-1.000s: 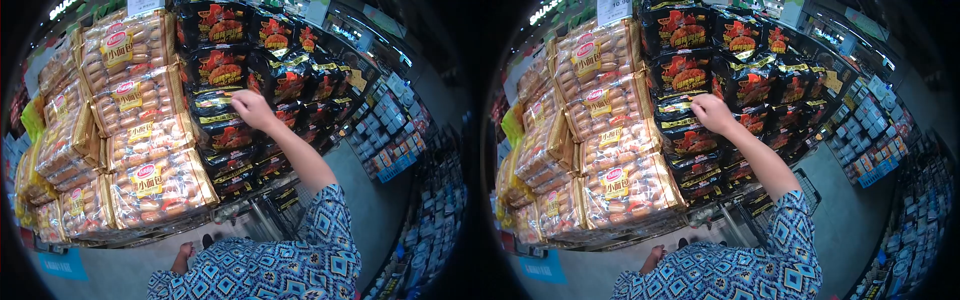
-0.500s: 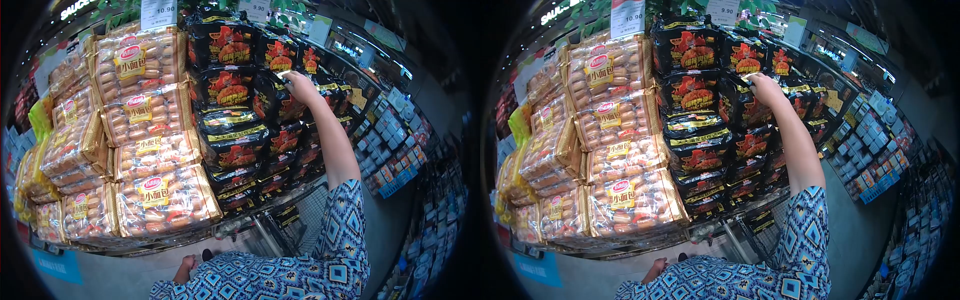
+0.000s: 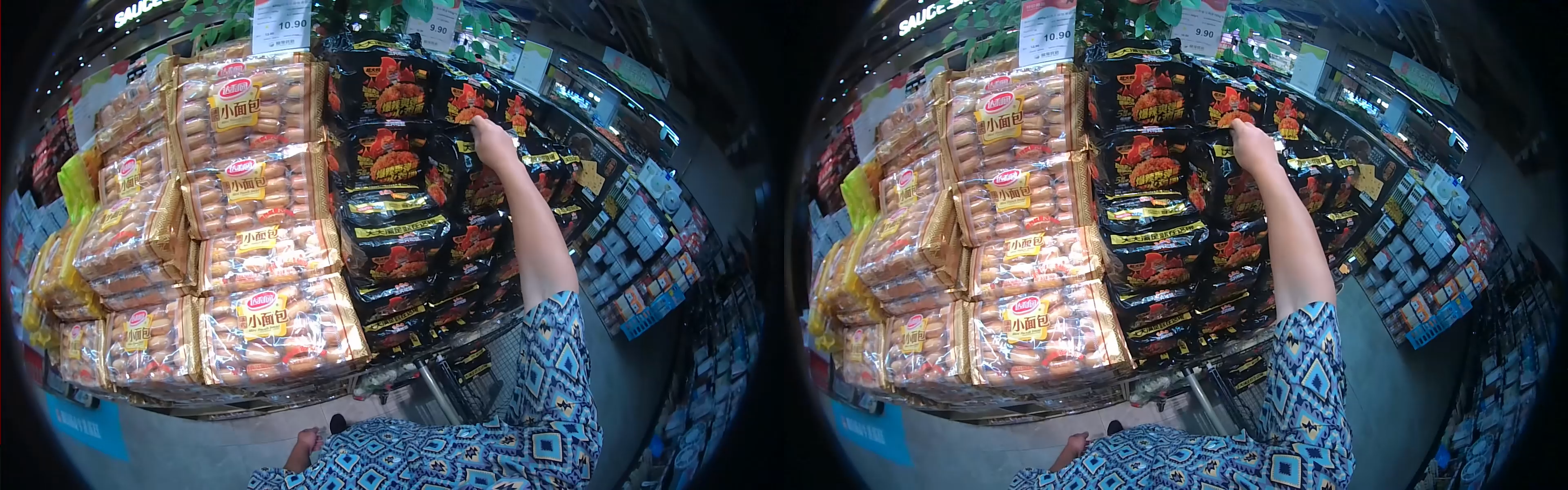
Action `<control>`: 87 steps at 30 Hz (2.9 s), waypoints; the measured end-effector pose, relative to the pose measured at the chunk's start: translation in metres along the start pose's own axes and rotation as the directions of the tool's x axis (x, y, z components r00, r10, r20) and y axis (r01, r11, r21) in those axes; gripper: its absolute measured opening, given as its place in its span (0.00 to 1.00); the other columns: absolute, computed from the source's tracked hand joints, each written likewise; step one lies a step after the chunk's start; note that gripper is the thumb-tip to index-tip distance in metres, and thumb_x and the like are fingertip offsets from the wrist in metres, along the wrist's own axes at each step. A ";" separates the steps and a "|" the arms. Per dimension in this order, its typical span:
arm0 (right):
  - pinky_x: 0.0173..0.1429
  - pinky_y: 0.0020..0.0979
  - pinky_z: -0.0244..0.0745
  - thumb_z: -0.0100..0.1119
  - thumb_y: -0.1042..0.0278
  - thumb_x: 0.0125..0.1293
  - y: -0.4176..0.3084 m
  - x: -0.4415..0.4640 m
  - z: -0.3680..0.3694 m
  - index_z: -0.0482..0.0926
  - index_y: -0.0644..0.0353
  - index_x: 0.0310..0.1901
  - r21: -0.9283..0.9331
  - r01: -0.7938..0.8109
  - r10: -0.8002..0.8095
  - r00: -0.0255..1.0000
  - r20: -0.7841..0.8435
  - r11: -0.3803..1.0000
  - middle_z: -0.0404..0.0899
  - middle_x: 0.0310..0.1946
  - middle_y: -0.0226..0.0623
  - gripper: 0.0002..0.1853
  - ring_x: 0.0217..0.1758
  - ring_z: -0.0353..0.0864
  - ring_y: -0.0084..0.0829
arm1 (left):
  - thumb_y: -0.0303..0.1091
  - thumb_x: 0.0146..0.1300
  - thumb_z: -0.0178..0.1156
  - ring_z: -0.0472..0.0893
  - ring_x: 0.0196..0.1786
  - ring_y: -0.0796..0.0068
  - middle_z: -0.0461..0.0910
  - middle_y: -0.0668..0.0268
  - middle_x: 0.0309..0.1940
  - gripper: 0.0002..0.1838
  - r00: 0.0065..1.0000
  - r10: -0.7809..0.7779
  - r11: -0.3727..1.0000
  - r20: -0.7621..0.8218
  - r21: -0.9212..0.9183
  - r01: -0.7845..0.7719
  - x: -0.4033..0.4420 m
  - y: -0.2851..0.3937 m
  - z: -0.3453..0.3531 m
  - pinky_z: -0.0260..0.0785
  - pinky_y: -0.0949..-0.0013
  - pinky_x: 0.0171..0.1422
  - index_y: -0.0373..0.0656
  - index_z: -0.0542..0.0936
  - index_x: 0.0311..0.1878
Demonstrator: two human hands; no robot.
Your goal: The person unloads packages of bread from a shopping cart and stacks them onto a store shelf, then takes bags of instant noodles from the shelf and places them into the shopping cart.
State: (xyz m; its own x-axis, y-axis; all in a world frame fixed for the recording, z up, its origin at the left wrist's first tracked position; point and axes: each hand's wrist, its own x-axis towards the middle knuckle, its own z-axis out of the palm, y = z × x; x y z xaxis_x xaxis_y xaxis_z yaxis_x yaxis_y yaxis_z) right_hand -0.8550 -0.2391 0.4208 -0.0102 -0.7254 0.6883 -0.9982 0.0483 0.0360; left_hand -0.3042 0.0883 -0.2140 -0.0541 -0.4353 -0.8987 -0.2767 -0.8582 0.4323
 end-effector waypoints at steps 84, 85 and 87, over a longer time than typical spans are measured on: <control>0.50 0.26 0.72 0.56 0.61 0.70 -0.089 -0.462 -0.091 0.81 0.70 0.45 0.593 -0.795 0.015 0.596 0.803 -0.128 0.83 0.39 0.31 0.17 0.42 0.76 0.17 | 0.51 0.73 0.46 0.75 0.60 0.63 0.73 0.58 0.62 0.28 0.494 0.227 0.973 0.840 -0.176 -0.148 -0.237 0.236 0.156 0.67 0.61 0.65 0.38 0.68 0.65; 0.50 0.26 0.72 0.56 0.61 0.70 -0.090 -0.464 -0.091 0.81 0.70 0.45 0.599 -0.788 0.035 0.601 0.799 -0.146 0.83 0.39 0.31 0.17 0.42 0.76 0.17 | 0.50 0.73 0.46 0.75 0.60 0.63 0.73 0.58 0.62 0.28 0.507 0.223 0.974 0.832 -0.171 -0.148 -0.241 0.233 0.143 0.67 0.61 0.65 0.38 0.68 0.65; 0.51 0.25 0.73 0.55 0.64 0.71 -0.094 -0.469 -0.091 0.82 0.69 0.46 0.538 -0.722 0.152 0.530 0.834 -0.435 0.84 0.40 0.33 0.15 0.43 0.76 0.17 | 0.50 0.73 0.47 0.75 0.60 0.63 0.73 0.58 0.62 0.28 0.530 0.222 0.974 0.818 -0.169 -0.148 -0.243 0.231 0.126 0.67 0.61 0.65 0.38 0.68 0.65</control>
State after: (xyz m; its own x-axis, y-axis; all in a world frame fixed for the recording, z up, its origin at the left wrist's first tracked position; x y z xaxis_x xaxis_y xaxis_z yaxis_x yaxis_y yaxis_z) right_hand -0.7508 0.1591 0.1608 -0.2069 -0.9499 -0.2344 0.4096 0.1335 -0.9024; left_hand -0.4759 0.0300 0.0946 -0.8754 -0.1989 -0.4407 -0.0995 -0.8179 0.5667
